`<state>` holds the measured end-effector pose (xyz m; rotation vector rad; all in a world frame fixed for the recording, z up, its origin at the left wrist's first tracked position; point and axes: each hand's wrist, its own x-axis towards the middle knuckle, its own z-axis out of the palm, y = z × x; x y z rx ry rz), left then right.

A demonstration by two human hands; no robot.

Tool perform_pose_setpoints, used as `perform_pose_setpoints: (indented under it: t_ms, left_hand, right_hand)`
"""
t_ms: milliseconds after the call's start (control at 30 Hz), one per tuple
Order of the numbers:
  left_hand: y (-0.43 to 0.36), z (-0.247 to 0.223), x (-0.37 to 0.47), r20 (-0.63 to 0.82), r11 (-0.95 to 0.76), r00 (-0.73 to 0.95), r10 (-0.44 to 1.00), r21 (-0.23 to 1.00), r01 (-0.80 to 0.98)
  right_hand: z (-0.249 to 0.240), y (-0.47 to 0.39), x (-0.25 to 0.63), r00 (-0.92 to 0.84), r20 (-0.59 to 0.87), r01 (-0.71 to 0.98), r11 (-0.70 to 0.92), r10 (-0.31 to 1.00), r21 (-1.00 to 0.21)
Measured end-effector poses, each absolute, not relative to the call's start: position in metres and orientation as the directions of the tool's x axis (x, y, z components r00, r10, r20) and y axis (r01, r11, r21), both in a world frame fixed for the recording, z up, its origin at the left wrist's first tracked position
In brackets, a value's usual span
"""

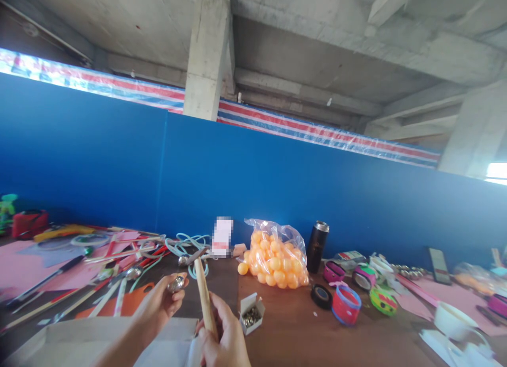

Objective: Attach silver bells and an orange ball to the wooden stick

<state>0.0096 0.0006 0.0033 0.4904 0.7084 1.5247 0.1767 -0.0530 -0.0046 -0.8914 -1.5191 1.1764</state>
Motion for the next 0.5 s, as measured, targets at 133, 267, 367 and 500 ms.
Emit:
perform_pose_setpoints:
  t_ms: [133,267,367,500]
  left_hand:
    - [-0.0010,0.0029,0.0104,-0.086,-0.021,-0.116,0.990,0.709,-0.705]
    - [-0.0007,0.0027,0.0098,-0.092,-0.021,-0.122,0.988,0.707,-0.707]
    - [0.0016,0.0034,0.0092,-0.120,-0.023,-0.144,0.982,0.687,-0.727]
    - [0.0060,0.0024,0.0079,-0.142,-0.015,-0.143,0.980,0.657,-0.754]
  right_hand:
    - [-0.0050,-0.0526,0.1772,-0.247,0.254,-0.006,0.261,0.935,-0.965]
    - [-0.0061,-0.0519,0.1774,-0.270,0.276,-0.004,0.286,0.922,-0.958]
    - [-0.0072,-0.0518,0.1770,-0.262,0.265,-0.009,0.273,0.928,-0.962]
    - [-0.0071,-0.0524,0.1772,-0.271,0.265,-0.012,0.272,0.925,-0.962]
